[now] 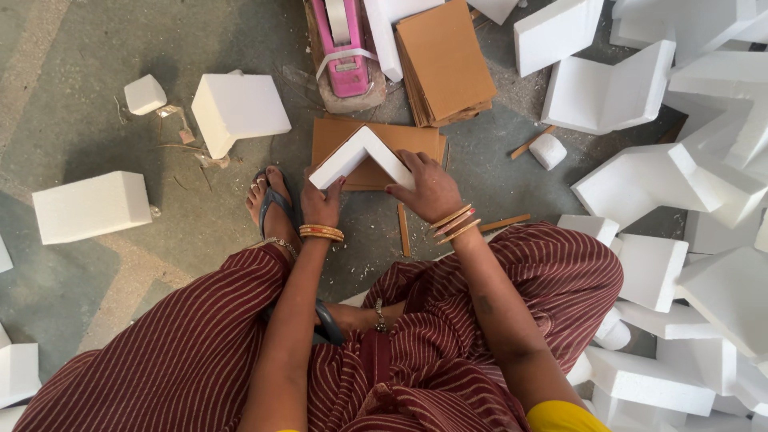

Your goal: The person sits on the floor and assembles small boxes by placing white foam inserts onto brown cardboard pieces. They use a tape dispenser to secure the foam to the cardboard, then stack the completed boxes. The workspace is cluttered with foam pieces and cardboard.

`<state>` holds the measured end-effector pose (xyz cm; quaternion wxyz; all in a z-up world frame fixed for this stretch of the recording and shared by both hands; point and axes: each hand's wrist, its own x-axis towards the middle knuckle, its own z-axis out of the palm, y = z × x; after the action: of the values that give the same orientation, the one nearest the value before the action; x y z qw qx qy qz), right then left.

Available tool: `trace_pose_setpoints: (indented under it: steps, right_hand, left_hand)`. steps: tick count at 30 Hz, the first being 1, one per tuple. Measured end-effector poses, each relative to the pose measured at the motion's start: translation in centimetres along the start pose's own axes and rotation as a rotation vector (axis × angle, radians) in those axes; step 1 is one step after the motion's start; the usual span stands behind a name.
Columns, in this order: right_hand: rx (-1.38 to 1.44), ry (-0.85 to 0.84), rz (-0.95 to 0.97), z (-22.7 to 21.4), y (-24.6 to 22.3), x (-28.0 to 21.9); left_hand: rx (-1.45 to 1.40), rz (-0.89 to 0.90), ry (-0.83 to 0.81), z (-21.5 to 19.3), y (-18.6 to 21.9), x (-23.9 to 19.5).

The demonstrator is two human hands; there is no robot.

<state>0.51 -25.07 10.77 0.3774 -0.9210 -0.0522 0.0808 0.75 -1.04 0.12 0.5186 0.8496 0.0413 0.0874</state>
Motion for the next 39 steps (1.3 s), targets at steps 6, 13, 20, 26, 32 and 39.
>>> trace_pose_setpoints:
  steps: [6,13,20,26,32,39]
  right_hand:
    - [0.104,0.106,0.056,0.7,1.8,0.1]
    - [0.4,-0.115,0.288,5.4,5.8,2.0]
    - [-0.199,0.28,0.169,5.8,8.9,3.1]
    - [-0.41,0.365,0.22,-0.8,12.6,11.7]
    - [-0.377,0.128,0.423,-3.4,12.2,15.1]
    - [-0.132,0.321,0.319,-3.9,9.6,8.1]
  left_hand:
    - [0.217,-0.126,0.02,-1.6,4.1,1.7]
    - [0.68,0.521,-0.109,-2.0,9.7,6.5]
    - [0.812,0.564,-0.145,2.0,9.2,7.4]
    - [0.842,0.525,-0.133,2.6,8.5,7.8]
    - [0.806,0.557,-0.104,2.6,8.3,8.2]
    - [0.816,0.525,-0.162,2.2,8.5,8.1]
